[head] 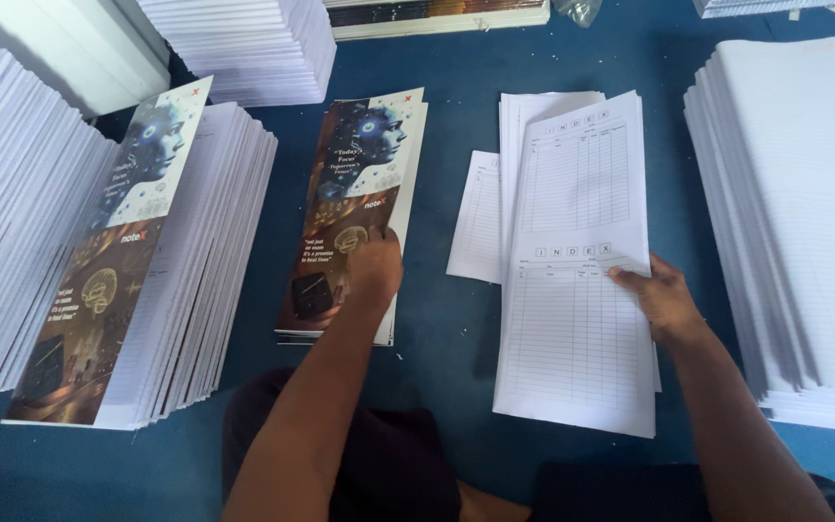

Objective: The person assembles notebooks by inserting index sheets and lined paper into printed covers. They open the covers, place the index sheet, add a stack of lined pages, close the covers, and stack the finished notebooks.

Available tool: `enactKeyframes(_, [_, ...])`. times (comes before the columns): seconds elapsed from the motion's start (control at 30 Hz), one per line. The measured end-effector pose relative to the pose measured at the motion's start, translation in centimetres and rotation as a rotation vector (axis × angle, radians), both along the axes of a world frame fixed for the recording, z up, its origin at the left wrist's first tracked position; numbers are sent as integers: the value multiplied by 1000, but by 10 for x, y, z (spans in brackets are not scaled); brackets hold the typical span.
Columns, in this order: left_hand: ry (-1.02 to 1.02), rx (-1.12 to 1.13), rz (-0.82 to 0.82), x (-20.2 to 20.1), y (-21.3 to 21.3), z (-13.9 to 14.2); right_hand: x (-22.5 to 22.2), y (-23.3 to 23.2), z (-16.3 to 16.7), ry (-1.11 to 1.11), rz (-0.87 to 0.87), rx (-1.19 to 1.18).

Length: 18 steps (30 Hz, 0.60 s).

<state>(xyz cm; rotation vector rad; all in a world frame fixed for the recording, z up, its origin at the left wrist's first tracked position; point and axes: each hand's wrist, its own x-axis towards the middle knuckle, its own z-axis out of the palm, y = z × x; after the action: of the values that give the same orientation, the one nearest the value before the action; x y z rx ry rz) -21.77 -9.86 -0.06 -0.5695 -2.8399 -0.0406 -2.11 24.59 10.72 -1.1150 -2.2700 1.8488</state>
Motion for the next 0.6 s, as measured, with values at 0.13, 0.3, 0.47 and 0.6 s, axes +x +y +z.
enactKeyframes(0.13, [-40, -126, 93, 14, 10, 25, 1, -4, 4, -44, -37, 5])
enactKeyframes(0.3, [-7, -120, 128, 30, 15, 24, 3, -7, 10, -49, -34, 7])
enactKeyframes(0.47, [234, -103, 159, 28, 27, -1, 2, -8, 9, -14, -43, -29])
enactKeyframes(0.6, [31, -29, 161, 30, 36, 11, 2, -8, 7, -24, -61, -27])
